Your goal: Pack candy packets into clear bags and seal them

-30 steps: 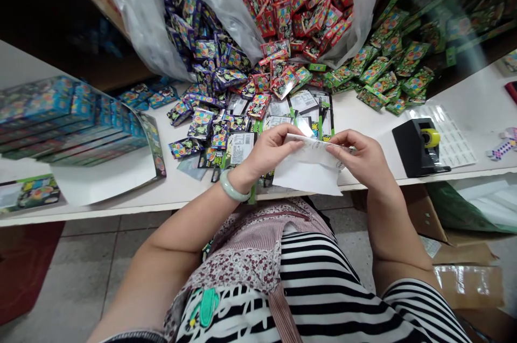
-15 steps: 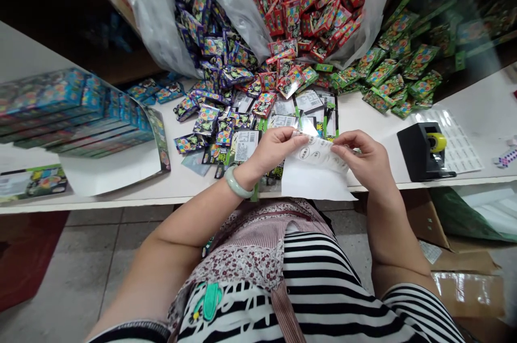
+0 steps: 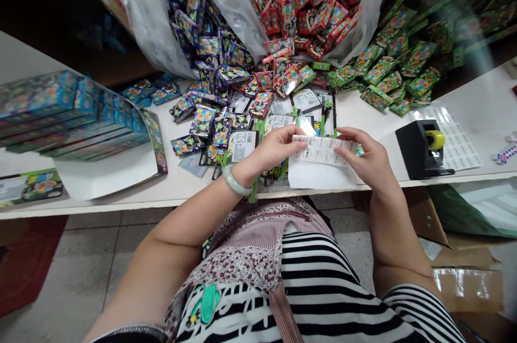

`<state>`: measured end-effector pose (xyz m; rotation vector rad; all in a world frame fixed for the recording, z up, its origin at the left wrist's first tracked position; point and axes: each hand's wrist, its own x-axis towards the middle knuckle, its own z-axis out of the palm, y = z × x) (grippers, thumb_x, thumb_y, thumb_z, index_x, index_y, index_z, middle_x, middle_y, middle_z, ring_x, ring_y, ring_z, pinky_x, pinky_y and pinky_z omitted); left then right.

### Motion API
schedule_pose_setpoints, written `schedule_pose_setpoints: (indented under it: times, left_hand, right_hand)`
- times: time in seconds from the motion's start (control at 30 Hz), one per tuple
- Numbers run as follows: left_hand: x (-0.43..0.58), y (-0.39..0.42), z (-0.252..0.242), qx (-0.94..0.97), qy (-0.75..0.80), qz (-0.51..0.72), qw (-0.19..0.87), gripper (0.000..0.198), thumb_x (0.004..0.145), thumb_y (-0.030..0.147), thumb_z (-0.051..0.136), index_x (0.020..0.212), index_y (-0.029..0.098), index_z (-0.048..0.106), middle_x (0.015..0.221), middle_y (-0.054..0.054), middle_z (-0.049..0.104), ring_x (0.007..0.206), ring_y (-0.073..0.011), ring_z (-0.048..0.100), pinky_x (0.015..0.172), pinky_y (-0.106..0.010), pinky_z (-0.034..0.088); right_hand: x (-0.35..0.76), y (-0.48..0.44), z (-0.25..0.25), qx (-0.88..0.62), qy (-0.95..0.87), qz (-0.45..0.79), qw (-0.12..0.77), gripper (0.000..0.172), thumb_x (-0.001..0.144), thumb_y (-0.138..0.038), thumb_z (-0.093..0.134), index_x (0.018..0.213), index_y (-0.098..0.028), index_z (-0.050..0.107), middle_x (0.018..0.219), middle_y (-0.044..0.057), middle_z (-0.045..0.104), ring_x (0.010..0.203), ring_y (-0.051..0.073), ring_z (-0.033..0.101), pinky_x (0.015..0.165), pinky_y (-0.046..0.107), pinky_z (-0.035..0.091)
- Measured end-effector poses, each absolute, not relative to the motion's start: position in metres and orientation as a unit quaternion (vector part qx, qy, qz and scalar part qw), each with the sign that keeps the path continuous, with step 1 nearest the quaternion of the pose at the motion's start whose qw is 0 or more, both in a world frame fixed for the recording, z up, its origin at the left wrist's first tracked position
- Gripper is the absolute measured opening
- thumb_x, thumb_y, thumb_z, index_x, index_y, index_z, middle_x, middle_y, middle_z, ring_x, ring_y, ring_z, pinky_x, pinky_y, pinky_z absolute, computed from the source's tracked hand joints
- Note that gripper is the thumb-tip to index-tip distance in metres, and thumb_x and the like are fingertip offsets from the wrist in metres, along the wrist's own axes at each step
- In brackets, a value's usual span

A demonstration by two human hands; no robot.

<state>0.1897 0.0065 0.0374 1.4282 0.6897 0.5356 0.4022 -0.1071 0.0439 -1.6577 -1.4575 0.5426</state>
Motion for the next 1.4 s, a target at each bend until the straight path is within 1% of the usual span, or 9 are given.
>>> schedule_pose_setpoints:
  times: [0.1, 0.23, 0.37, 0.57, 0.77, 0.9, 1.1, 1.23, 1.4]
  left_hand:
    - [0.192, 0.012, 0.032, 0.627, 0.318, 0.229, 0.673, 0.016, 0.075, 0.024, 0.072, 0.082, 0.016, 0.060, 0.073, 0.003, 0.059, 0.065, -0.0083, 0.053, 0.061, -0.021, 0.040]
    - [0.200, 0.024, 0.023, 0.618, 0.325, 0.217, 0.682, 0.017, 0.074, 0.024, 0.072, 0.081, 0.016, 0.058, 0.071, 0.004, 0.058, 0.063, -0.0078, 0.052, 0.059, -0.020, 0.039]
    - [0.217, 0.033, 0.015, 0.626, 0.336, 0.187, 0.678, 0.014, 0.078, 0.020, 0.069, 0.079, 0.016, 0.056, 0.068, 0.004, 0.056, 0.058, -0.0074, 0.049, 0.056, -0.020, 0.037]
    - [0.239, 0.041, 0.004, 0.663, 0.358, 0.182, 0.632, 0.016, 0.077, 0.014, 0.068, 0.087, 0.018, 0.055, 0.067, 0.005, 0.054, 0.057, -0.0085, 0.048, 0.055, -0.021, 0.036]
    - [0.276, 0.033, -0.001, 0.734, 0.347, 0.146, 0.565, 0.014, 0.076, 0.014, 0.065, 0.085, 0.018, 0.056, 0.064, 0.005, 0.050, 0.056, -0.0099, 0.044, 0.056, -0.024, 0.035]
    - [0.323, 0.016, -0.001, 0.792, 0.305, 0.099, 0.520, 0.012, 0.077, 0.014, 0.065, 0.087, 0.017, 0.058, 0.070, 0.003, 0.057, 0.064, -0.0128, 0.051, 0.063, -0.026, 0.040]
    - [0.355, 0.005, 0.002, 0.902, 0.244, 0.029, 0.356, 0.019, 0.085, 0.009, 0.055, 0.101, 0.012, 0.064, 0.099, -0.011, 0.070, 0.091, -0.0226, 0.062, 0.080, -0.032, 0.046]
    - [0.354, 0.009, -0.002, 0.949, 0.209, 0.017, 0.235, 0.020, 0.089, 0.011, 0.051, 0.099, 0.010, 0.068, 0.106, -0.019, 0.071, 0.108, -0.0312, 0.059, 0.094, -0.042, 0.041]
    - [0.354, 0.016, -0.011, 0.969, 0.183, -0.007, 0.168, 0.022, 0.091, 0.013, 0.050, 0.099, 0.012, 0.070, 0.103, -0.017, 0.072, 0.105, -0.0310, 0.058, 0.092, -0.043, 0.039]
  right_hand:
    - [0.427, -0.119, 0.034, -0.697, -0.570, 0.171, 0.401, 0.053, 0.085, -0.038, 0.068, 0.136, -0.027, 0.057, 0.124, 0.008, 0.070, 0.113, 0.027, 0.064, 0.096, 0.047, 0.051]
    - [0.473, -0.146, 0.006, -0.772, -0.568, 0.097, 0.269, 0.039, 0.085, -0.040, 0.066, 0.120, -0.022, 0.067, 0.122, 0.013, 0.070, 0.115, 0.033, 0.062, 0.102, 0.054, 0.046]
    - [0.496, -0.165, -0.020, -0.796, -0.572, 0.139, 0.142, 0.048, 0.079, -0.039, 0.071, 0.121, -0.017, 0.067, 0.119, 0.016, 0.070, 0.109, 0.037, 0.063, 0.096, 0.054, 0.050]
    - [0.491, -0.169, -0.026, -0.794, -0.578, 0.094, 0.160, 0.049, 0.077, -0.030, 0.066, 0.123, -0.011, 0.066, 0.116, 0.020, 0.070, 0.107, 0.037, 0.064, 0.096, 0.053, 0.051]
    - [0.491, -0.183, 0.020, -0.776, -0.544, 0.014, 0.320, 0.046, 0.082, -0.033, 0.068, 0.127, -0.023, 0.063, 0.122, 0.011, 0.069, 0.109, 0.030, 0.063, 0.096, 0.048, 0.051]
    - [0.487, -0.180, 0.033, -0.697, -0.659, 0.097, 0.266, 0.034, 0.085, -0.023, 0.066, 0.119, -0.026, 0.067, 0.123, 0.008, 0.071, 0.114, 0.029, 0.061, 0.101, 0.048, 0.047]
    - [0.488, -0.173, -0.004, -0.738, -0.642, 0.129, 0.162, 0.034, 0.084, -0.017, 0.064, 0.117, -0.018, 0.070, 0.121, 0.014, 0.070, 0.113, 0.032, 0.060, 0.101, 0.050, 0.048]
    - [0.492, -0.173, -0.012, -0.735, -0.632, 0.147, 0.199, 0.031, 0.086, -0.026, 0.066, 0.115, -0.018, 0.072, 0.119, 0.014, 0.068, 0.113, 0.030, 0.061, 0.102, 0.046, 0.049]
    - [0.514, -0.160, -0.010, -0.826, -0.493, 0.050, 0.268, 0.030, 0.094, -0.028, 0.050, 0.111, -0.017, 0.072, 0.106, 0.014, 0.069, 0.100, 0.028, 0.066, 0.092, 0.042, 0.053]
